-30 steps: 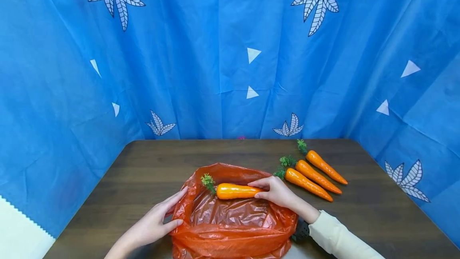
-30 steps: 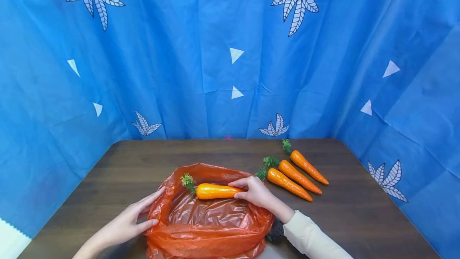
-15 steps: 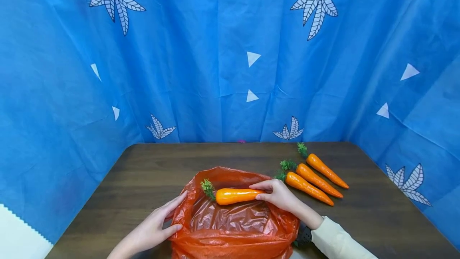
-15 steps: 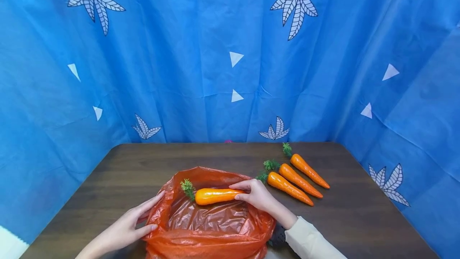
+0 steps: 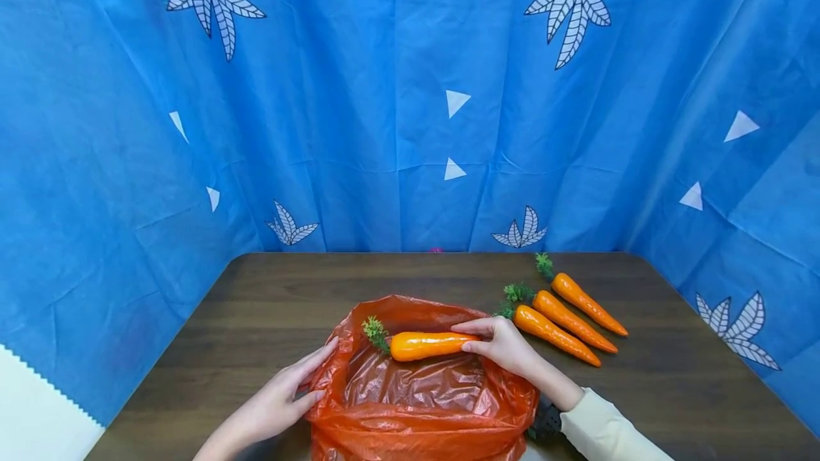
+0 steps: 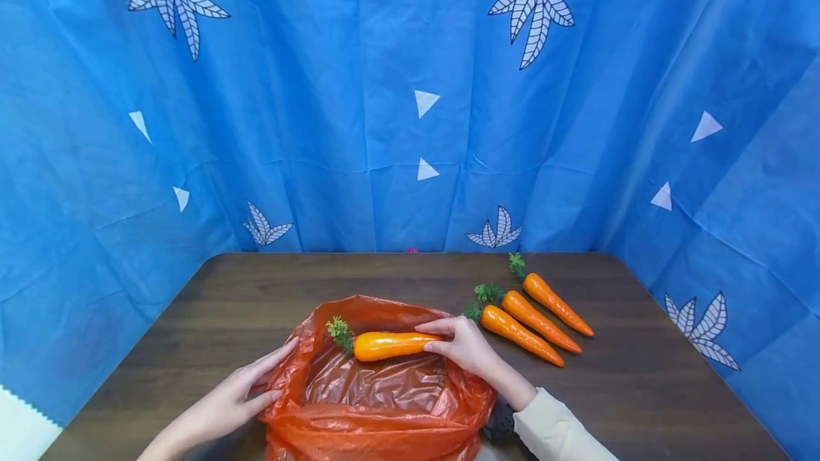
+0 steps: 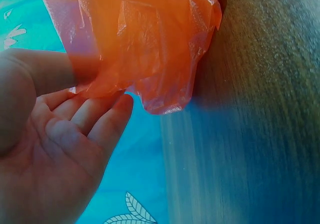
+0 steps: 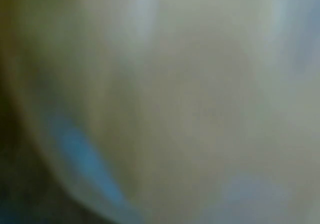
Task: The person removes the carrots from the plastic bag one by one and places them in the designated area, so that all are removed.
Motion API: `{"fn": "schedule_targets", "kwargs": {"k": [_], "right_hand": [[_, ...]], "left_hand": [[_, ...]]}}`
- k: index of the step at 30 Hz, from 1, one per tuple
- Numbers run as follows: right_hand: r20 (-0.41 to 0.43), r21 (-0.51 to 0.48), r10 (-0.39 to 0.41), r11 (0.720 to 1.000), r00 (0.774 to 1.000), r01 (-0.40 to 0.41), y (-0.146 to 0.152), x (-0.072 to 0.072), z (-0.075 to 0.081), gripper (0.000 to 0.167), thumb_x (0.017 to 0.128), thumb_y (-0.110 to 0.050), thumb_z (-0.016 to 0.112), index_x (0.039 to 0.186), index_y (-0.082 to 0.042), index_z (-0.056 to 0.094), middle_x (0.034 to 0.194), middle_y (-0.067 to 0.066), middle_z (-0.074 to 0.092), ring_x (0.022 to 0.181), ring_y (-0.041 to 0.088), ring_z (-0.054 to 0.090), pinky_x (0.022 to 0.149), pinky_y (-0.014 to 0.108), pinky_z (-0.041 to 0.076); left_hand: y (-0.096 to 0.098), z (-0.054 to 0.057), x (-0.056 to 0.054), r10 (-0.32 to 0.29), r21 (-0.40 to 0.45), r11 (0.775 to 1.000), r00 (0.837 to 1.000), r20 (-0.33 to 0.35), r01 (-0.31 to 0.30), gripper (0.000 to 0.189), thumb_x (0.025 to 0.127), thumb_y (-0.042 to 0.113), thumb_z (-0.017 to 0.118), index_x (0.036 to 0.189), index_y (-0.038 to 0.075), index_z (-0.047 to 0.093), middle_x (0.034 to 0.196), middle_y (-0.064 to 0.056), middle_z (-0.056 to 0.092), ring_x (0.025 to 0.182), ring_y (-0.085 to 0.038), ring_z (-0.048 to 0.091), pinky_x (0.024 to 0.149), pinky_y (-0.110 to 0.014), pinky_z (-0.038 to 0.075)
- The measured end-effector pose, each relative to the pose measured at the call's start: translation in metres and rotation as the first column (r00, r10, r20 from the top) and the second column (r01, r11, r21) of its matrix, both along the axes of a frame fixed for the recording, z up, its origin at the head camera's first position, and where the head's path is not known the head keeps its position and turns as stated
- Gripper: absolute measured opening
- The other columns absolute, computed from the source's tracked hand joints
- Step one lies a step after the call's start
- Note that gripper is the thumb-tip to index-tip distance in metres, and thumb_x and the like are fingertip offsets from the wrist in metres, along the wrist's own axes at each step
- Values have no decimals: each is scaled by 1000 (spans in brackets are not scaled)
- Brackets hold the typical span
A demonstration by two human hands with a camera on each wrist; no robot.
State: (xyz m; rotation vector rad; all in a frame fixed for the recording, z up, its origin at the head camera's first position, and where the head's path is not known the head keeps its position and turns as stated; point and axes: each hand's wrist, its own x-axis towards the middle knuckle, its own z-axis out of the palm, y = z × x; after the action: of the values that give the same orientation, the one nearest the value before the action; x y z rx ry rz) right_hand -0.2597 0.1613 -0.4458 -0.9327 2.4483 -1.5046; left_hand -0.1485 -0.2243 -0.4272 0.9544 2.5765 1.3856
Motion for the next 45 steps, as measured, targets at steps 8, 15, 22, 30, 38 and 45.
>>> {"fn": "schedule_targets", "kwargs": {"k": [8,15,22,30,38,45], "right_hand": [[28,-36,-3,999,1000,4,1,2,0,31,86,-7,67,116,2,65,107,14,66,93,21,65,75,30,52],[90,-72,12,997,996,-5,3,1,2,32,86,-8,67,116,3,64,107,14,66,92,21,65,76,30,52],[130,-102,-25,994,991,39,7,1,9,32,86,-11,68,115,1,65,107,15,66,91,23,65,74,30,53],[168,-119,-25,992,985,46,10,10,17,33,86,-9,68,116,3,64,109,16,65,93,25,64,75,31,52],[195,-153,-32,986,980,63,10,15,21,34,85,-5,67,117,4,63,109,16,65,93,25,64,75,33,52],[202,-177,-62,979,978,98,20,18,30,34,86,-6,67,117,4,63,111,17,64,94,26,64,77,37,52]], "left_hand": [[0,0,0,11,-31,999,1000,-18,-12,65,92,10,59,147,4,25,143,-26,31,124,-43,35,92,-25,41],[1,3,-1,39,-41,998,999,22,-38,66,91,6,60,148,4,25,143,-26,30,124,-45,35,90,-43,44],[2,3,-2,38,-28,999,999,-13,-38,66,90,4,60,147,3,26,143,-27,32,122,-45,36,91,-29,44],[1,1,-2,20,-8,1000,998,52,-20,68,92,7,59,148,2,22,143,-30,27,122,-47,36,85,-41,47],[-2,0,0,28,4,1000,996,79,-29,68,91,5,60,148,1,22,143,-33,25,121,-47,36,84,-38,48],[0,0,-3,26,5,1000,996,89,-27,70,90,8,61,148,3,22,143,-31,26,121,-45,38,85,-35,48]]}}
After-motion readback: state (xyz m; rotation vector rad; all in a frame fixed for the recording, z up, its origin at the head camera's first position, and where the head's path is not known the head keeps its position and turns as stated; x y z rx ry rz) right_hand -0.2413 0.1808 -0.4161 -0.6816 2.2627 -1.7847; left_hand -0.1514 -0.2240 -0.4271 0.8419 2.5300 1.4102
